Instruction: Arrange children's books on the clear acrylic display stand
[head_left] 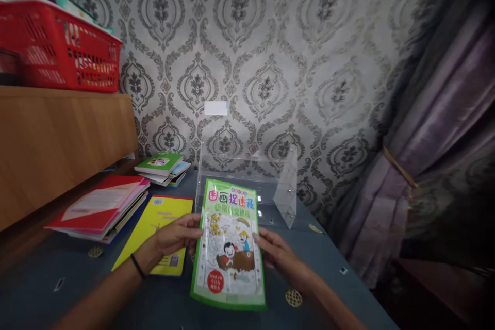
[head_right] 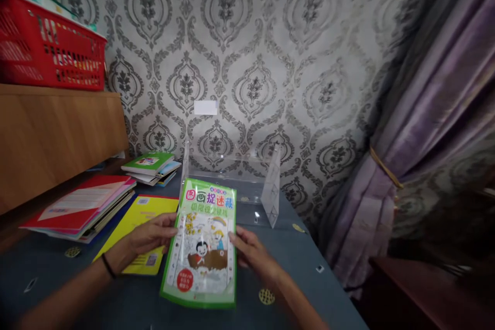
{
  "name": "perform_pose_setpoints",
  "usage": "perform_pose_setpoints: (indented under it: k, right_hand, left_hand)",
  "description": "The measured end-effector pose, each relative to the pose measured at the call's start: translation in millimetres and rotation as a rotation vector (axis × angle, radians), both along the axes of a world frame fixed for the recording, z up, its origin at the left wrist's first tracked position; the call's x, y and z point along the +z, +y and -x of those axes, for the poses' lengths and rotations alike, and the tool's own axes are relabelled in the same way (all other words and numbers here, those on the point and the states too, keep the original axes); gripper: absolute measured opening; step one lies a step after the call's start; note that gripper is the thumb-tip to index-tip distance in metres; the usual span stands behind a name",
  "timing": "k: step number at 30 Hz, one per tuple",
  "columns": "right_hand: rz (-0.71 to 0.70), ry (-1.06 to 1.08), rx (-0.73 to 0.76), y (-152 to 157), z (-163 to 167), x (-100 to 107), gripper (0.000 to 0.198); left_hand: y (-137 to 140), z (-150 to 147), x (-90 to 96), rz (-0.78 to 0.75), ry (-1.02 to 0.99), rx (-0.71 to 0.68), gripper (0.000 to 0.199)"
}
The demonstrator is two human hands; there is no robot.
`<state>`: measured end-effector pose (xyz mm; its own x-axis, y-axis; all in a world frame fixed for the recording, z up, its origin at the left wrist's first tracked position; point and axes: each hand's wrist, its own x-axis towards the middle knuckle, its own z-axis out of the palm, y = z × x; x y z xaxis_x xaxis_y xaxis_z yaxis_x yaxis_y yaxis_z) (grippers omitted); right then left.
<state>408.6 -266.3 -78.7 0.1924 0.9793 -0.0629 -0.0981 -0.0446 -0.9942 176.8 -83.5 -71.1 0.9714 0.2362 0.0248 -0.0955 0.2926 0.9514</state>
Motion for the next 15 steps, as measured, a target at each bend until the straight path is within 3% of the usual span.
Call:
perform_pose_setpoints:
  k: [6, 11, 15]
  right_hand:
    - [-0.205, -0.323, -0.031, 45.8, -35.9, 98.5, 0.037]
    - [-0.479, -0.578, -0.104, 82.8, -61.3, 183.7, 0.024]
    - [-0.714, -0.815, -0.176, 100.5, -68.1, 232.4, 0.030]
  left_hand:
    - [49.8, -17.5, 92.2, -0.252, -0.030, 0.077, 0.037]
    - [73.2, -37.2, 179.0, -0.503, -0.089, 0.278, 0.028]
    - [81.3, -46.7, 227.1, -0.648, -0.217, 0.463, 0.029]
